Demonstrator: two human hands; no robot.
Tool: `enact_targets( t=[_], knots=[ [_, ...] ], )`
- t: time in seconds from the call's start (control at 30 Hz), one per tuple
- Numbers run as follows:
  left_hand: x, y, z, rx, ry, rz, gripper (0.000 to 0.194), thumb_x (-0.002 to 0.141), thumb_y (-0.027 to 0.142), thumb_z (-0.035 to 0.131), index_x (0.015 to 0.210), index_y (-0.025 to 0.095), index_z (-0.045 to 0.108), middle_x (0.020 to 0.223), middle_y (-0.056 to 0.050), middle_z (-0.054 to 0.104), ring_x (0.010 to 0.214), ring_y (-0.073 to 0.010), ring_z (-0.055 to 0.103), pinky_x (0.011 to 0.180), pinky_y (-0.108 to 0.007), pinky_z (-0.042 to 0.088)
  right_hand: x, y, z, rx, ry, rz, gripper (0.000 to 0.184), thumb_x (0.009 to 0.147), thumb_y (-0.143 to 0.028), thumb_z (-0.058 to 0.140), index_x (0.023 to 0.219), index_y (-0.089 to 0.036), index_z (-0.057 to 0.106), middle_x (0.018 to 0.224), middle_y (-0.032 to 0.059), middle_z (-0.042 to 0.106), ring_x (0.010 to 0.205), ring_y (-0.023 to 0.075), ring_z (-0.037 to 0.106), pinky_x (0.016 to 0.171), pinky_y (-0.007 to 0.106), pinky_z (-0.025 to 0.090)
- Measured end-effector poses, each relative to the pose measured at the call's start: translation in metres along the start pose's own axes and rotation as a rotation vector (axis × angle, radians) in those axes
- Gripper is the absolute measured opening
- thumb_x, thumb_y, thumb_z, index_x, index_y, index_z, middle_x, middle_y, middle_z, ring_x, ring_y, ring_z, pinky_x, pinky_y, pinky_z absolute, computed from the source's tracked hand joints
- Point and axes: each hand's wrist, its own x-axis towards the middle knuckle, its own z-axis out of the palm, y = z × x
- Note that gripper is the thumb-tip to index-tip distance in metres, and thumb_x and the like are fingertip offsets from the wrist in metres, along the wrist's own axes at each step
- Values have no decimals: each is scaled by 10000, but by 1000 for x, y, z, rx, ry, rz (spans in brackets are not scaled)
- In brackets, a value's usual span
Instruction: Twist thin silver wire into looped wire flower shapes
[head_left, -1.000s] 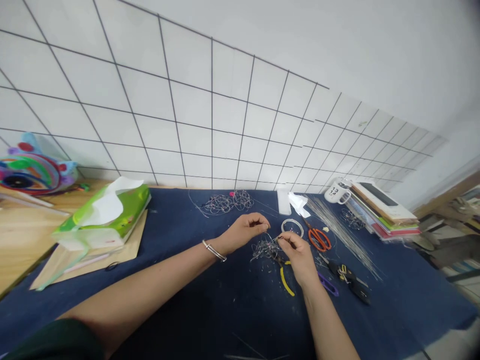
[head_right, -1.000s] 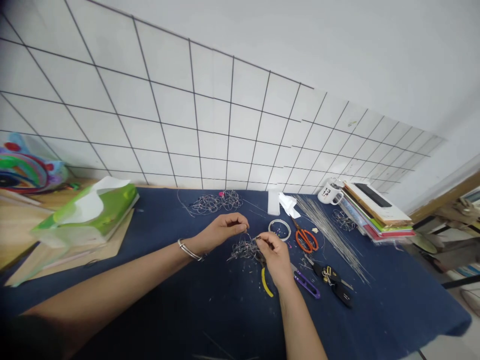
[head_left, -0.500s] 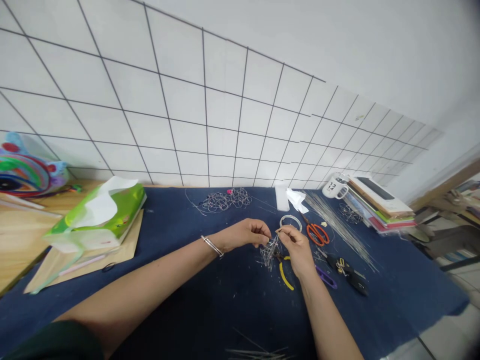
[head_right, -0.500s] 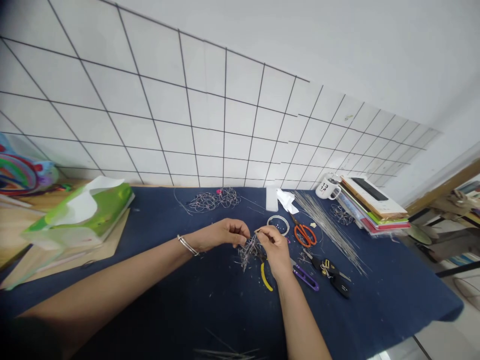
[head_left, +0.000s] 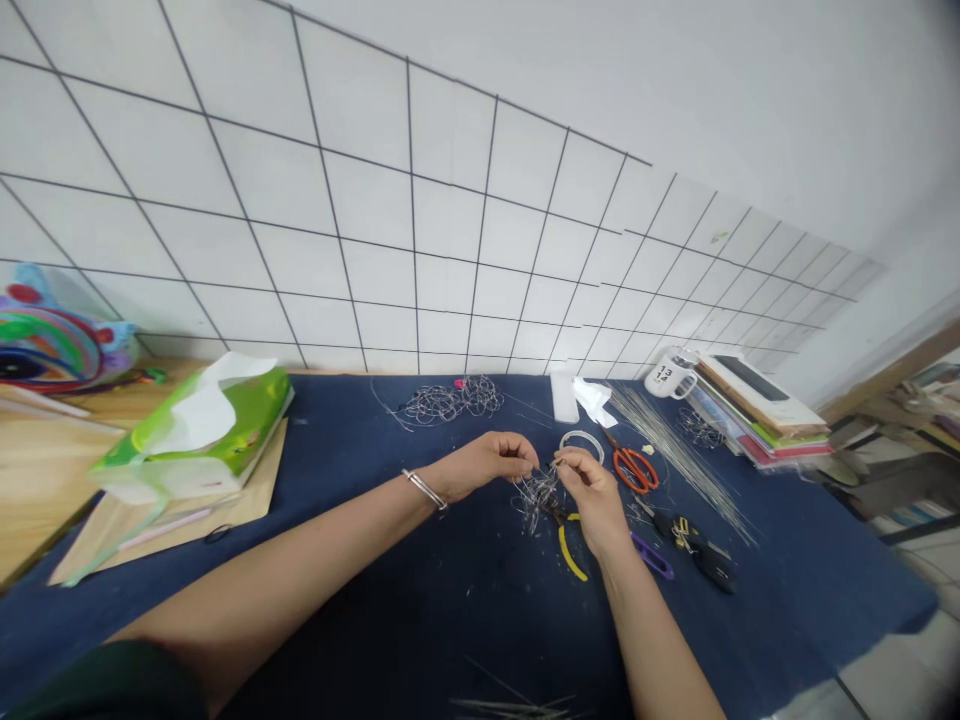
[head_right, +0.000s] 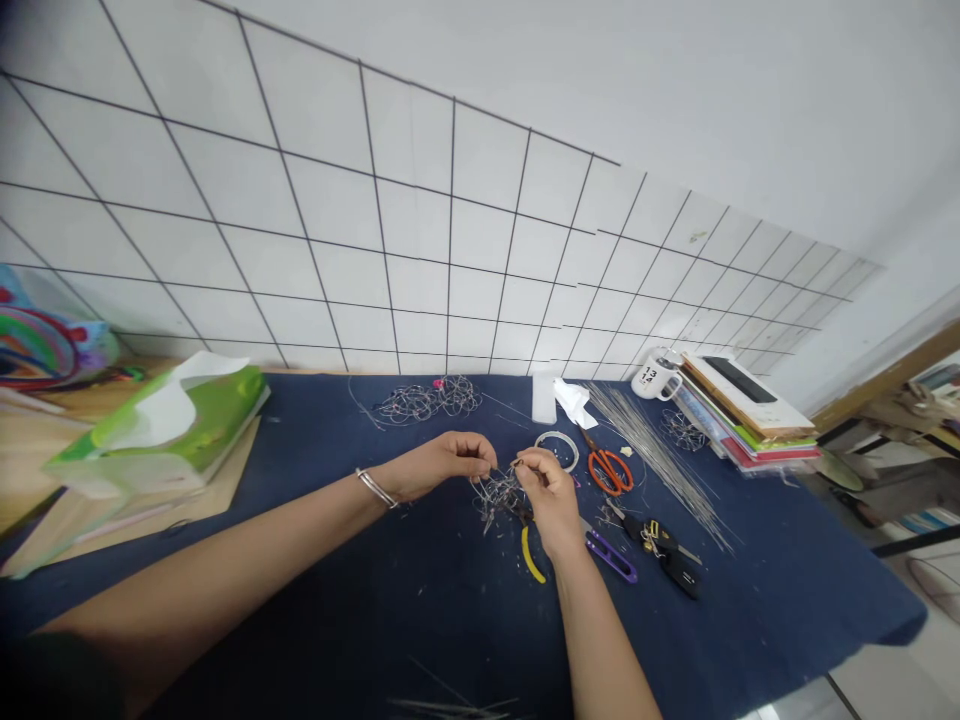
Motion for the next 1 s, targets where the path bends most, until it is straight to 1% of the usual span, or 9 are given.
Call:
enact_targets(
  t=[0.13,0.27,0.4,0.47,0.5,0.6,0.7,0.83,1.0],
  knots=[
    [1,-4,1,-72,40,-8,136,754,234,582,840,129,595,708,-10,584,658,-98,536,679,-244,428,0,0,1,0,16,17,201,786,-354,542,827,-179,633,954,51,607,927,185,532,857,321,378],
    [2,-10,0,-130,61,-70,180,749,266,601,868,131,583,708,-30,611,671,-118,581,679,-259,450,-1,2,3,-24,45,40,230,778,-369,553,887,-177,618,916,52,605,876,188,541,812,325,407],
    [4,-12,-2,-190,143,-98,196,744,287,613,860,134,574,700,-35,616,644,-111,588,636,-242,461,-1,2,0,-112,179,37,265,780,-373,546,961,-184,593,932,62,593,845,188,539,764,321,421],
    [5,-13,-3,-222,186,-91,200,738,291,620,853,135,570,696,-32,615,635,-107,588,622,-235,464,-2,-2,-2,-180,226,11,258,787,-372,536,950,-180,591,917,65,591,822,186,535,751,318,419],
    [5,-13,-4,-237,207,-86,200,735,291,624,848,136,569,696,-31,614,634,-107,589,617,-234,466,-3,-5,-3,-214,227,-7,244,791,-372,528,923,-177,595,889,62,591,800,183,532,740,315,418],
    [7,-14,-5,-274,273,-72,205,724,297,636,832,138,563,698,-27,609,639,-107,591,608,-229,471,-7,-13,0,-294,154,-58,216,813,-366,492,814,-179,599,772,41,578,721,167,513,690,294,415],
    [6,-14,-4,-295,300,-58,209,724,304,640,823,140,557,702,-24,601,657,-111,595,598,-219,469,-11,-15,9,-373,72,-86,189,793,-366,520,796,-191,592,743,28,574,692,159,511,672,281,413],
    [5,-14,-2,-317,291,-49,205,725,295,641,823,139,550,694,-18,588,663,-115,599,575,-207,462,-16,-8,21,-423,24,-17,236,722,-359,603,894,-203,560,700,1,573,615,145,517,621,269,420],
    [6,-12,-4,-321,303,-61,232,714,309,652,821,131,548,695,-21,581,635,-108,593,550,-198,450,-14,-4,20,-311,-18,45,214,730,-279,570,924,-192,546,648,-15,573,564,126,517,578,248,415]
  ],
)
